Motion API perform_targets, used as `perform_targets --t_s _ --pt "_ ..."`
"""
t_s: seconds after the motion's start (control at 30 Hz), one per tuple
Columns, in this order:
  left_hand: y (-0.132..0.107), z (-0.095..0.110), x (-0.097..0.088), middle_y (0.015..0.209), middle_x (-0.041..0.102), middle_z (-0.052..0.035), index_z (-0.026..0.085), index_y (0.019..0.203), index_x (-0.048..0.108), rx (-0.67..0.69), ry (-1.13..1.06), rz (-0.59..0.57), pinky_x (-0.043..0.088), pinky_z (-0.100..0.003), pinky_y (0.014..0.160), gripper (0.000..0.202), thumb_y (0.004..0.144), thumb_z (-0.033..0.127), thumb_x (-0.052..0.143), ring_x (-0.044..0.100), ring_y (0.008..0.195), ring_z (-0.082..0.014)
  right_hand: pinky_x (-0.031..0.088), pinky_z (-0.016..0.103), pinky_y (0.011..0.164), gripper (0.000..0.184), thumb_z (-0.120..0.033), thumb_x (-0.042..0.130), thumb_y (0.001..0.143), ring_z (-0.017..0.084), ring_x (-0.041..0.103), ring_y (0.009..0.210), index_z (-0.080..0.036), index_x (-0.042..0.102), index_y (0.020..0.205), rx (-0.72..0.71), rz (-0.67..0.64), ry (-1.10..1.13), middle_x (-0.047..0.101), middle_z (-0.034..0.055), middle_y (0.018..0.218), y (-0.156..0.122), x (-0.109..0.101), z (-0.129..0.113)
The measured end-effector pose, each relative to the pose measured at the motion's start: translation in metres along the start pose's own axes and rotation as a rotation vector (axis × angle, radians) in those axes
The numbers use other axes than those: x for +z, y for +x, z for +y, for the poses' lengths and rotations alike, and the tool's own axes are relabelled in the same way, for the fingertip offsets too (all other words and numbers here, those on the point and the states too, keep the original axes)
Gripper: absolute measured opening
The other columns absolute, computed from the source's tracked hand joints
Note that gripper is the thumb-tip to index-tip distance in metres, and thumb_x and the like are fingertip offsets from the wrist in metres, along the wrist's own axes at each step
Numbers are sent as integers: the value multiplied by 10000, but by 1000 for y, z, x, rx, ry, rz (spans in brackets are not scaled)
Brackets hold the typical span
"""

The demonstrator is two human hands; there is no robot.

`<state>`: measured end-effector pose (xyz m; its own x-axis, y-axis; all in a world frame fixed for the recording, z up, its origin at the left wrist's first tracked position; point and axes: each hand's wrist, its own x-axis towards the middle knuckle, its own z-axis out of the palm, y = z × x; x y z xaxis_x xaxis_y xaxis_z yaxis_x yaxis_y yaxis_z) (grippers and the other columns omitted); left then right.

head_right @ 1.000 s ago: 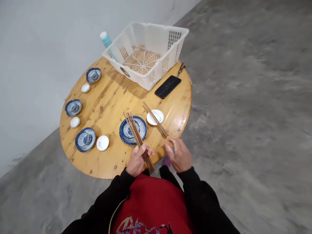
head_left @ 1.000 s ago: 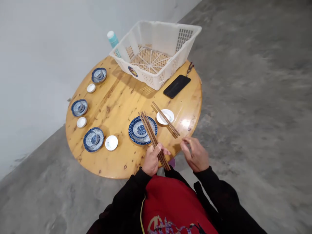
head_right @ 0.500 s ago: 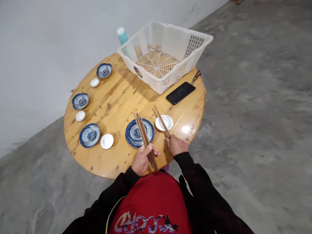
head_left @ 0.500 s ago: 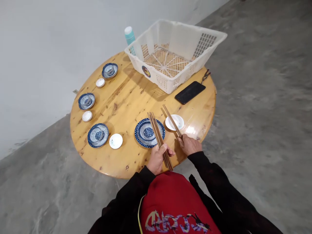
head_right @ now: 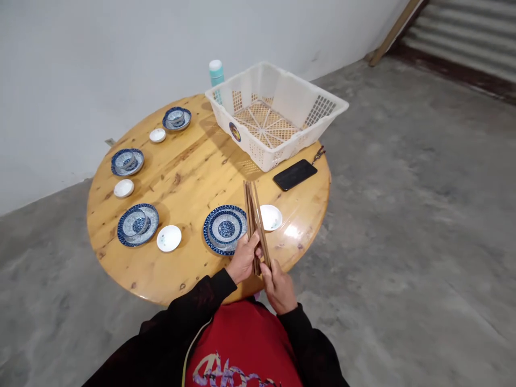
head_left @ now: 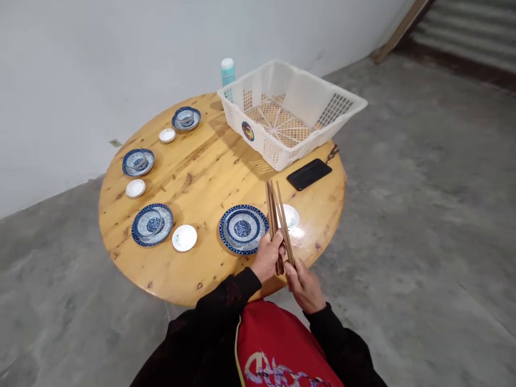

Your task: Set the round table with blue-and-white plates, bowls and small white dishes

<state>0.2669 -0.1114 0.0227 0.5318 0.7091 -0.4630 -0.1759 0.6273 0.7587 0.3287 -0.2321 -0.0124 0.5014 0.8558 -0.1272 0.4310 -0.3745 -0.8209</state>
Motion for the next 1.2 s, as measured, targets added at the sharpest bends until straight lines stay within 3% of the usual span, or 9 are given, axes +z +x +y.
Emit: perform_targets --t_s 0.2,0.47,0.6,0.67,0.77,0.87,1.03,1.2 --pt "-13 2 5 689 502 46 178 809 550 52 71 11 248 -213 452 658 724 819 667 306 499 -44 403 305 526 350 -559 313 980 210 593 502 -273 444 826 -49 3 -50 599 14 592 -4 5 -13" --pt "-25 9 3 550 403 65 184 677 544 124 256 -14 277 -220 504 469 787 609 710 345 518 -72 383 305 508 431 -504 254 1002 241 640 499 -206 563 970 -91 -40 -333 667 66 626 -12 10 -5" --pt "-29 10 1 561 439 52 185 651 529 160 303 -31 314 -224 526 427 810 548 689 383 539 -83 440 303 522 413 -470 318 1006 243 672 548 -190 620 989 -148 -92 -384 699 84 675 -15 -3 -3" --pt "-30 8 -2 591 469 41 184 655 528 199 332 -46 340 -229 551 414 812 529 694 405 565 -90 524 322 618 394 -488 381 997 257 735 710 -199 649 1016 -169 -43 -298 751 113 826 -11 -16 -8" --pt "-31 -1 -10 637 502 26 180 685 554 281 425 -121 376 -240 606 371 828 492 698 429 610 -108 584 377 861 394 -527 498 965 263 747 985 -208 652 1138 -155 128 7 766 137 1098 2 -38 -27" --pt "-32 -11 -17 657 511 23 182 730 590 337 580 -209 378 -245 626 318 855 456 690 424 627 -121 589 418 922 444 -563 667 867 267 735 1037 -207 644 1133 -96 243 375 760 129 1138 17 -47 -52" --pt "-30 -18 -24 679 561 1 190 736 614 356 751 -265 373 -241 631 250 846 395 705 482 677 -156 600 355 725 403 -522 766 797 225 737 783 -184 669 993 39 271 752 720 35 795 32 -32 -81" --pt "-24 -23 -26 660 543 -12 204 686 624 336 612 -190 368 -250 641 220 689 287 827 463 701 -181 507 279 574 288 -480 713 864 138 588 548 -202 644 840 -73 305 691 573 -45 579 30 -15 -84"
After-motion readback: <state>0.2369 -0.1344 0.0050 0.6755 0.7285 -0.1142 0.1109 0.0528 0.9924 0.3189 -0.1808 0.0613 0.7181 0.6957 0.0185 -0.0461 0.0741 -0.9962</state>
